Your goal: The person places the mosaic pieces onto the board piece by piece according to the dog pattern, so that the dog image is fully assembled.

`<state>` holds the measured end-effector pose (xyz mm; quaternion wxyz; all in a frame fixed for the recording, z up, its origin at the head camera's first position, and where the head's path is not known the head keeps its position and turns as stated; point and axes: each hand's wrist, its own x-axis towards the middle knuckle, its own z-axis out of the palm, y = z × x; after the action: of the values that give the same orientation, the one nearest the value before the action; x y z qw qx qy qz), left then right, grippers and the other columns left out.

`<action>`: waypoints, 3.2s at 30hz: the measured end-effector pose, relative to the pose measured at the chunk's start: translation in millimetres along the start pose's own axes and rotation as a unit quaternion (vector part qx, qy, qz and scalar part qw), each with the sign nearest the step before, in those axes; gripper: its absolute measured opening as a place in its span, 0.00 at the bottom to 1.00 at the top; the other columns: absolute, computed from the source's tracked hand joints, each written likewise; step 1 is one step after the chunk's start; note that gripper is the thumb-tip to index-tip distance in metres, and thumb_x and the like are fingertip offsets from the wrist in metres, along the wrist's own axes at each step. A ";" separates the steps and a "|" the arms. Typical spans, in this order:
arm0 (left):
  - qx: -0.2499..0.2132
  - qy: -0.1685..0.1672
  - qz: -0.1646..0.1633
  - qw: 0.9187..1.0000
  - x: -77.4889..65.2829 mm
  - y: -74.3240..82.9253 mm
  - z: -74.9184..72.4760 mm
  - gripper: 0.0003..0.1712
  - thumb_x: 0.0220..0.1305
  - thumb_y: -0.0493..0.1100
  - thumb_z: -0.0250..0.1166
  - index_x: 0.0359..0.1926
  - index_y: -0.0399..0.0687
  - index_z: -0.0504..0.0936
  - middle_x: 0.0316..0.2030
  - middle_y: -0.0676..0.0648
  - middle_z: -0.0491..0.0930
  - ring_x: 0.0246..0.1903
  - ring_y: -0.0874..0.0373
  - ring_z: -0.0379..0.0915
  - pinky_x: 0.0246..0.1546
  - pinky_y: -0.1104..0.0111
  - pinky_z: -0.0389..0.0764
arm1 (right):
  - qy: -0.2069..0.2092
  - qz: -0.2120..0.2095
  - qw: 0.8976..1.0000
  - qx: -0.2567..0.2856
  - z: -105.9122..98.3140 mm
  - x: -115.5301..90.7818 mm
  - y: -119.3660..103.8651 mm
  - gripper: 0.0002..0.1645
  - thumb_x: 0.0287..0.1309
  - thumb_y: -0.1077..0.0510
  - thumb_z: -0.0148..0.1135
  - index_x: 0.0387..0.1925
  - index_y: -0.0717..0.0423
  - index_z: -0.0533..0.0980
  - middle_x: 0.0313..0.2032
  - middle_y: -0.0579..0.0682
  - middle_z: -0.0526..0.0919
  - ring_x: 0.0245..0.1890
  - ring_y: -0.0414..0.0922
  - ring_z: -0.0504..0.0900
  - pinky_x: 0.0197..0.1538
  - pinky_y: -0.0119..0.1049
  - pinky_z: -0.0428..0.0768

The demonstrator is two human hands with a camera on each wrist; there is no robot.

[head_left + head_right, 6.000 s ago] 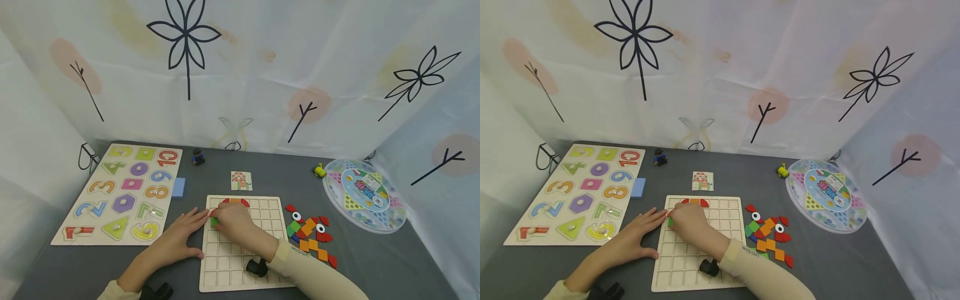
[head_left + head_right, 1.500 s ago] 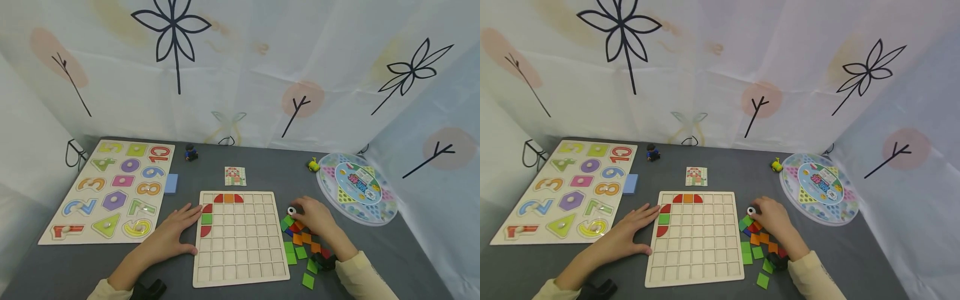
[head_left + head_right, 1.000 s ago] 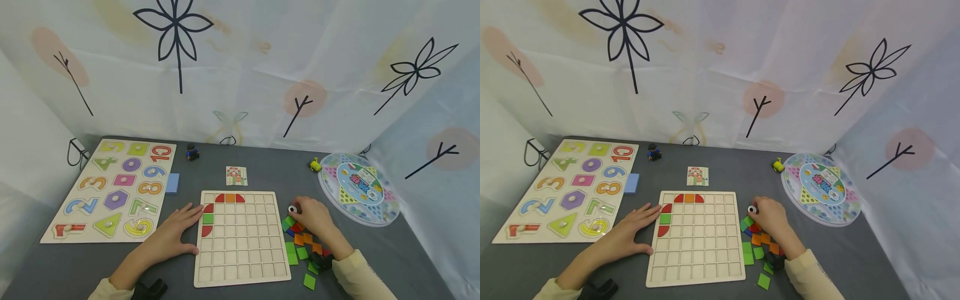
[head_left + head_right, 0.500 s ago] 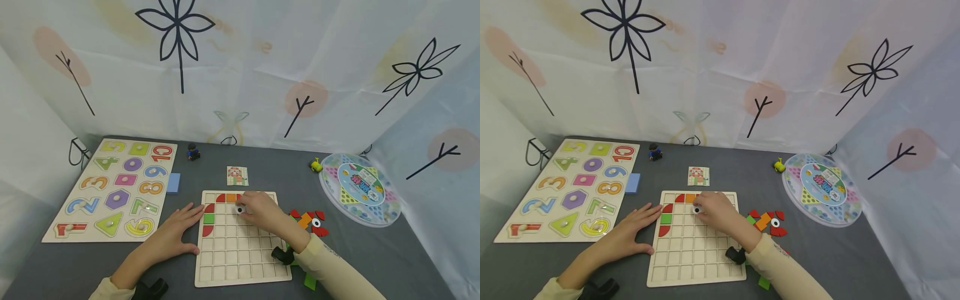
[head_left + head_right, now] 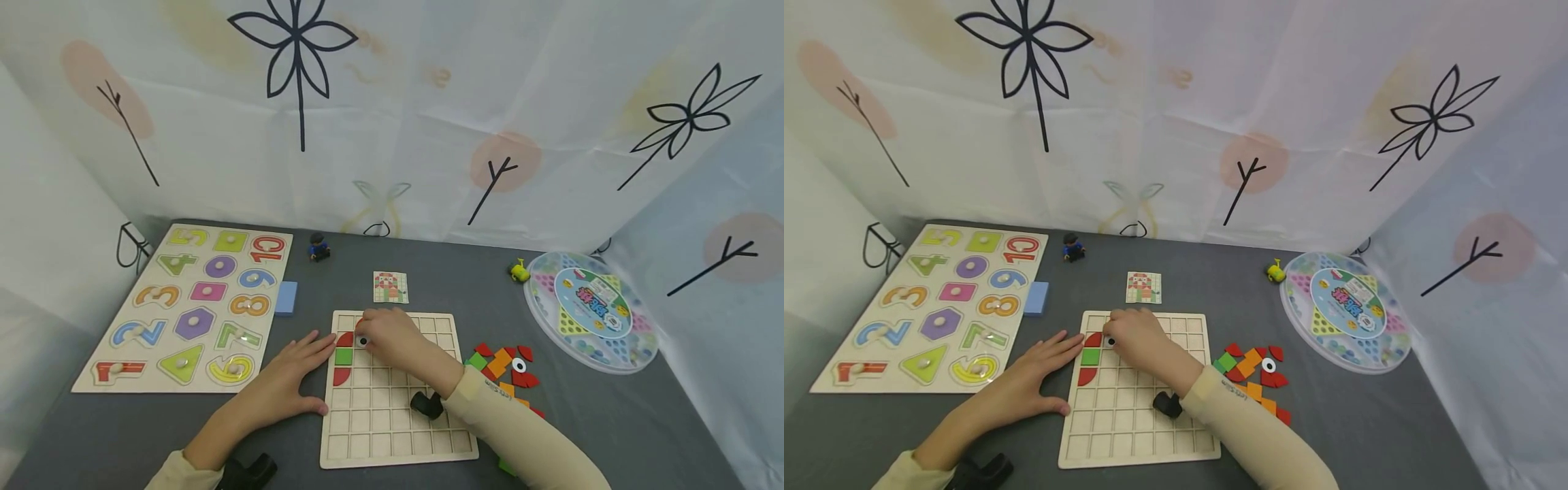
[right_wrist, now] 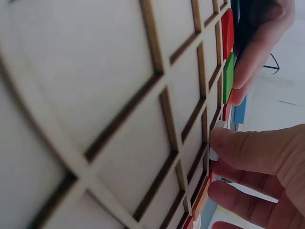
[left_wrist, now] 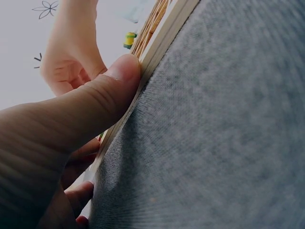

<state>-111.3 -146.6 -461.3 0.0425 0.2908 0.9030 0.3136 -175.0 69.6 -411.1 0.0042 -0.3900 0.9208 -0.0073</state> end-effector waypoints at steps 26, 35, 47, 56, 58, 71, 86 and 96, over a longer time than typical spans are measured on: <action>-0.005 -0.014 -0.006 1.000 6.4 0.5 2.8 0.56 0.35 0.66 0.68 0.66 0.51 0.58 0.66 0.54 0.53 0.66 0.49 0.42 0.60 0.45 0.47 | 0.021 0.004 0.999 0.027 -0.3 -4.2 7.7 0.13 0.46 0.61 0.65 0.37 0.46 0.81 0.33 0.40 0.79 0.31 0.36 0.78 0.33 0.31 0.73; 0.000 -0.013 -0.021 1.000 -1.8 -5.5 3.3 0.59 0.32 0.68 0.68 0.66 0.51 0.57 0.66 0.54 0.53 0.66 0.48 0.41 0.60 0.44 0.46 | 0.057 0.057 0.993 0.083 -23.2 -60.5 50.7 0.15 0.47 0.58 0.65 0.41 0.49 0.79 0.37 0.43 0.79 0.30 0.39 0.77 0.35 0.36 0.74; 0.001 -0.010 -0.009 1.000 2.0 -3.0 1.5 0.58 0.34 0.66 0.68 0.66 0.49 0.58 0.66 0.53 0.54 0.66 0.47 0.43 0.60 0.44 0.47 | -0.012 0.277 0.954 0.111 -10.1 -184.9 137.3 0.14 0.47 0.58 0.65 0.39 0.57 0.79 0.34 0.49 0.78 0.31 0.43 0.76 0.37 0.41 0.77; 0.003 -0.015 -0.011 1.000 2.9 -3.1 2.3 0.57 0.34 0.66 0.68 0.66 0.51 0.57 0.66 0.53 0.53 0.66 0.48 0.42 0.60 0.45 0.47 | -0.045 0.300 0.947 0.111 -8.1 -179.5 144.2 0.10 0.47 0.57 0.65 0.34 0.55 0.80 0.30 0.47 0.76 0.27 0.41 0.74 0.33 0.38 0.76; 0.002 -0.013 -0.012 1.000 2.6 -3.3 2.5 0.57 0.34 0.66 0.68 0.66 0.51 0.57 0.66 0.53 0.53 0.66 0.48 0.42 0.60 0.45 0.47 | -0.051 0.301 0.945 0.114 -9.4 -177.2 144.3 0.09 0.48 0.58 0.64 0.34 0.55 0.80 0.30 0.47 0.77 0.27 0.41 0.74 0.32 0.38 0.77; 0.002 -0.011 -0.009 1.000 3.1 -1.6 1.8 0.57 0.34 0.65 0.69 0.66 0.51 0.57 0.66 0.53 0.53 0.66 0.48 0.42 0.60 0.45 0.47 | -0.005 0.253 0.964 0.086 2.0 -166.9 141.4 0.10 0.46 0.63 0.65 0.34 0.59 0.79 0.31 0.50 0.78 0.32 0.45 0.76 0.39 0.42 0.77; -0.001 -0.010 -0.013 1.000 2.1 -3.4 1.9 0.58 0.33 0.65 0.69 0.66 0.51 0.57 0.66 0.54 0.53 0.67 0.48 0.42 0.61 0.45 0.46 | 0.083 0.172 0.978 0.081 -14.4 -108.8 101.6 0.05 0.45 0.63 0.66 0.28 0.53 0.79 0.29 0.46 0.76 0.32 0.43 0.73 0.35 0.36 0.75; -0.011 -0.008 -0.008 1.000 2.3 -3.8 1.2 0.57 0.34 0.65 0.69 0.65 0.49 0.58 0.66 0.52 0.53 0.66 0.47 0.42 0.59 0.43 0.46 | 0.050 -0.006 0.998 0.049 -6.7 -22.8 21.4 0.02 0.49 0.60 0.63 0.26 0.48 0.78 0.27 0.41 0.77 0.29 0.38 0.73 0.35 0.30 0.72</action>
<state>-114.8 -147.1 -464.3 0.0554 0.2857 0.9014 0.3207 -174.7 101.0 -404.7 -0.0232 -0.3938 0.9161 -0.0721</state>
